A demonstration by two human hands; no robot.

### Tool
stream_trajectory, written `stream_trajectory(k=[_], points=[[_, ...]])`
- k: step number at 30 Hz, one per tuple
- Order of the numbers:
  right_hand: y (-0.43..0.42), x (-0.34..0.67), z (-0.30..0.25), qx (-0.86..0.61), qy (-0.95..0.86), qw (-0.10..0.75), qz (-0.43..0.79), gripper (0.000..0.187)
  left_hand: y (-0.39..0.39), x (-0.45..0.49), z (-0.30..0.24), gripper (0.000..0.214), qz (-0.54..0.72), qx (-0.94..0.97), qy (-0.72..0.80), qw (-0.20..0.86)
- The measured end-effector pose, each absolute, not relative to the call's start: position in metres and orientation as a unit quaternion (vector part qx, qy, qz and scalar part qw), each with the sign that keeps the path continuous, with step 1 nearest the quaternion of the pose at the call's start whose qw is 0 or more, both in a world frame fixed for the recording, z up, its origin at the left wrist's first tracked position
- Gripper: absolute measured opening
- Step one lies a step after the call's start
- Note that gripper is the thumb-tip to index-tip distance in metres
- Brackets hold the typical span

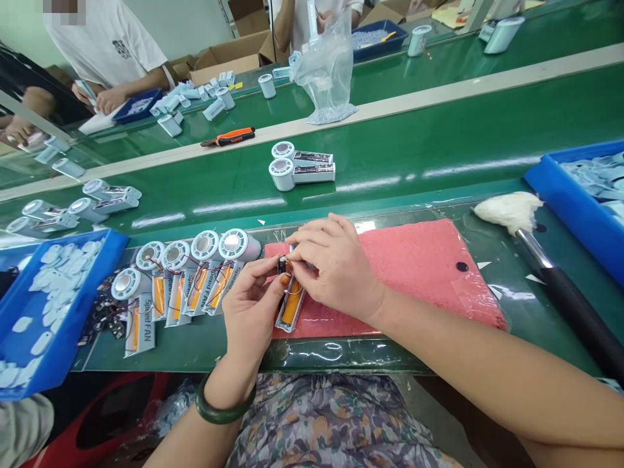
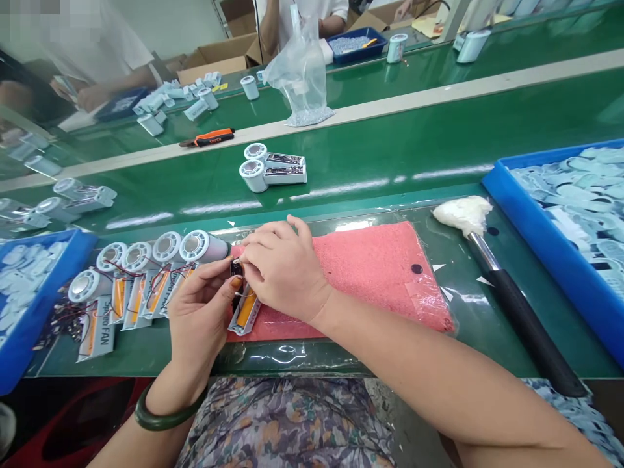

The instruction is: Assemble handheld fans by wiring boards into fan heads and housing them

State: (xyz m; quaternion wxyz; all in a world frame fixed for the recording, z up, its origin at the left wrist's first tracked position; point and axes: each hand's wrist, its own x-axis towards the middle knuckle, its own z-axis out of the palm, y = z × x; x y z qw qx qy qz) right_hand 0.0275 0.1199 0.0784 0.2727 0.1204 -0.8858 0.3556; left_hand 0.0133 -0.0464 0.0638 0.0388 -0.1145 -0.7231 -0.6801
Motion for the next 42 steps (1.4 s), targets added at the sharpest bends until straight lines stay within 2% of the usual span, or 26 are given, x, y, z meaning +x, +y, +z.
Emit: stream_trajectory(k=[14, 24, 42], points=[[0.1196, 0.0267, 0.0761, 0.128, -0.884, 0.309, 0.327, 0.019, -0.0441, 0.0102, 0.0637, 0.033, -0.724, -0.101, -0.683, -0.002], [0.1215, 0.0261, 0.0757, 0.149, -0.886, 0.309, 0.313, 0.018, -0.0475, 0.0119, 0.0613, 0.027, -0.668, -0.150, -0.726, 0.058], [0.1202, 0.0229, 0.0713, 0.148, -0.893, 0.335, 0.261, 0.023, -0.0455, 0.0092, 0.0612, 0.030, -0.736, -0.114, -0.668, -0.001]])
